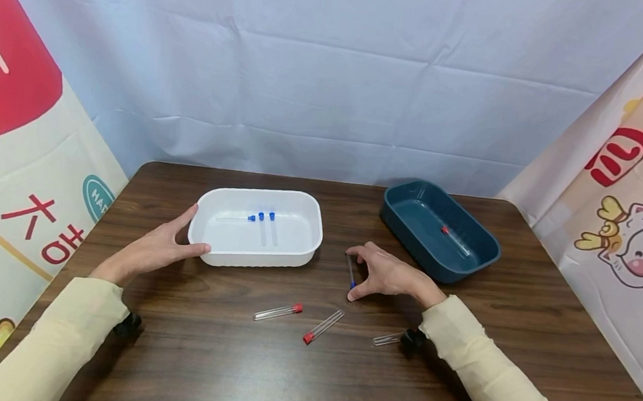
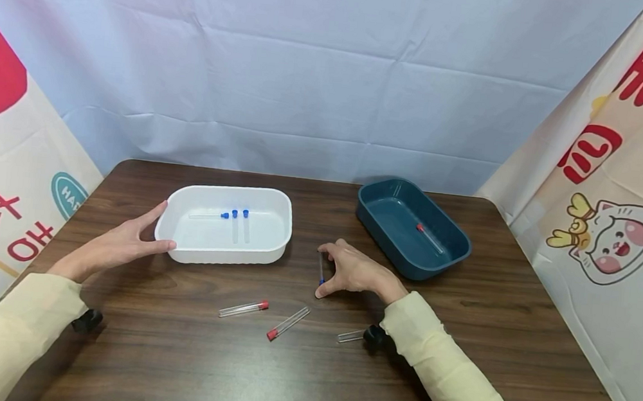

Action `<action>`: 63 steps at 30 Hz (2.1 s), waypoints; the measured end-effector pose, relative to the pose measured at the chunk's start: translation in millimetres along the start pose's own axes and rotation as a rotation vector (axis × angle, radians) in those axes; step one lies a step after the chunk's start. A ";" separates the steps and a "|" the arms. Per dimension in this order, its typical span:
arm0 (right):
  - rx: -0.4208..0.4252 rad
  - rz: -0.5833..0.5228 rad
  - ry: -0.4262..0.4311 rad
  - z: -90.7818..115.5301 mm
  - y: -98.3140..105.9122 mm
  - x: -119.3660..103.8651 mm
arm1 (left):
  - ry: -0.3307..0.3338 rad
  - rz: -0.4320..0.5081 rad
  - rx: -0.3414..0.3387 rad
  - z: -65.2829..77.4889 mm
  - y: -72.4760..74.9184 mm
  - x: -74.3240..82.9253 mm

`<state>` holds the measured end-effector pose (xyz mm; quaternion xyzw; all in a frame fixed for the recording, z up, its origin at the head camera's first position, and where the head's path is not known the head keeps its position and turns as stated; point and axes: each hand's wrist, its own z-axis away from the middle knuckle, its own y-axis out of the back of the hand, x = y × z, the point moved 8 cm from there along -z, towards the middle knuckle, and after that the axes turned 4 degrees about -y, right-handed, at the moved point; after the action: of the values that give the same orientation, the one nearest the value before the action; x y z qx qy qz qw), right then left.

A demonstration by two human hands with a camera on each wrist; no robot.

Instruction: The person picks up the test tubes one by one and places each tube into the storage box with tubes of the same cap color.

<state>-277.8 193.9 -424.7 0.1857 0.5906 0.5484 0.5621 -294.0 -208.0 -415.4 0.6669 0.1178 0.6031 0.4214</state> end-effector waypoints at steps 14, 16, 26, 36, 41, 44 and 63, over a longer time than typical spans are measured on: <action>0.017 -0.035 0.052 0.7 2.0 -0.6 | 0.002 0.012 0.003 1.7 1.1 -1.3; 0.016 -0.044 0.062 1.3 2.9 -0.9 | 0.002 0.011 0.002 2.1 1.1 -1.6; 0.015 -0.045 0.078 1.1 21.4 -11.7 | 0.007 0.004 0.001 0.9 1.1 -3.0; 0.038 -0.034 0.109 -4.1 46.7 -32.7 | 0.006 -0.022 0.001 0.0 0.9 0.6; 0.047 -0.031 0.117 -12.1 58.5 -45.1 | 0.012 -0.016 0.000 0.6 0.7 0.3; 0.053 -0.025 0.142 -18.5 65.7 -54.8 | 0.019 -0.018 0.001 0.6 1.2 -1.5; 0.058 -0.068 0.212 -80.3 73.5 -95.6 | -0.001 0.018 0.012 -1.6 -0.4 -2.6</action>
<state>-348.1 103.0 -336.5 0.1225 0.6683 0.5283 0.5091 -295.9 -208.8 -417.6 0.6708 0.1155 0.6059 0.4119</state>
